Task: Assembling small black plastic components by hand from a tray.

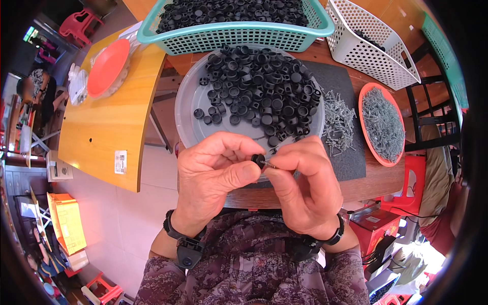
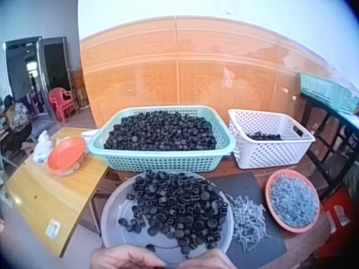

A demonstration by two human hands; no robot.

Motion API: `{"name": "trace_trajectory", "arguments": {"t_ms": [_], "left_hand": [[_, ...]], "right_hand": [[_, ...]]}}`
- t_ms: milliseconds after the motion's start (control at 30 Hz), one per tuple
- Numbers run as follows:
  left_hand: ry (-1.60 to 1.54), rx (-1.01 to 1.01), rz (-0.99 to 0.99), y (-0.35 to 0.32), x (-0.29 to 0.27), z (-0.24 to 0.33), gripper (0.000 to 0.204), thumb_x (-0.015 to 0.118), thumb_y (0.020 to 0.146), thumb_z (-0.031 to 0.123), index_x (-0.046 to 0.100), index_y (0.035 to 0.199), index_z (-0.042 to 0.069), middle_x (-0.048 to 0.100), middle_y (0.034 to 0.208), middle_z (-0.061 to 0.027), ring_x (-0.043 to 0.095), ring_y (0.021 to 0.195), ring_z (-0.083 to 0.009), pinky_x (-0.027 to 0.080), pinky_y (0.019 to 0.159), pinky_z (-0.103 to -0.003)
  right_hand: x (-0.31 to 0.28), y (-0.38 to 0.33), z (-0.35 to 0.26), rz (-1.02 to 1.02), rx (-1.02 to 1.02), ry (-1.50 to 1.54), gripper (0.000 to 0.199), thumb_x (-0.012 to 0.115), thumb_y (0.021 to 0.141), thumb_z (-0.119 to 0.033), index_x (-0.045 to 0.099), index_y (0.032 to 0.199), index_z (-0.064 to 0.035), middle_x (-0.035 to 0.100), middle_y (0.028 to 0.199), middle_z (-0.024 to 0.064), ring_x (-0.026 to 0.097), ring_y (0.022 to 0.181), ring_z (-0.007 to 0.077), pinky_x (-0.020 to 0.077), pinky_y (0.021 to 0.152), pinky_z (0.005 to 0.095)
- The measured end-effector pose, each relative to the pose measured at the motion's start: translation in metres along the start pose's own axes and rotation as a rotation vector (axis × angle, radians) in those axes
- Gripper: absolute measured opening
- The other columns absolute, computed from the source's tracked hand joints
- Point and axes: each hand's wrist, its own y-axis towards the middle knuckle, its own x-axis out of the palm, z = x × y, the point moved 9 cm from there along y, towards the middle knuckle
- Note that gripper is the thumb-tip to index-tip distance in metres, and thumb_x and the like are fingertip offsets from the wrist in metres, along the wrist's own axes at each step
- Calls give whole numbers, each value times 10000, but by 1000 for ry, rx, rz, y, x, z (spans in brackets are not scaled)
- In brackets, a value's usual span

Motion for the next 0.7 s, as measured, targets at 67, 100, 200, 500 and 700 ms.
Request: {"name": "trace_trajectory", "arguments": {"t_ms": [67,100,200,500,700], "left_hand": [[23,60,8,0,0,5,249,699,759,6,594,979,-42,627,899,-73,600,799,-109,492,727,-224],[22,61,10,-1,-1,5,249,699,759,6,594,979,-42,627,899,-73,600,799,-109,492,727,-224],[59,88,0,-1,-2,5,246,710,749,9,602,965,-40,626,898,-70,597,794,-109,488,723,-222],[104,92,-22,-1,-6,4,239,741,721,39,623,916,-35,636,866,-70,599,782,-110,489,710,-226],[41,80,48,1,-15,14,242,745,712,31,603,891,-47,642,855,-107,618,730,-130,505,668,-232]], "right_hand": [[0,1,-1,-5,-12,-10,180,659,748,30,579,907,4,593,785,108,540,663,230,430,556,292],[0,2,-2,-8,-24,-19,190,661,741,33,581,910,-1,593,780,107,540,659,240,428,555,306],[1,1,1,-11,5,14,191,663,740,32,584,910,-2,596,780,106,541,658,238,429,554,304],[6,2,-6,-15,-113,-12,215,678,700,46,594,894,8,593,775,110,541,645,245,427,540,312],[15,19,-10,-117,-171,-12,190,663,733,18,591,909,33,595,810,131,551,674,245,431,577,316]]}}
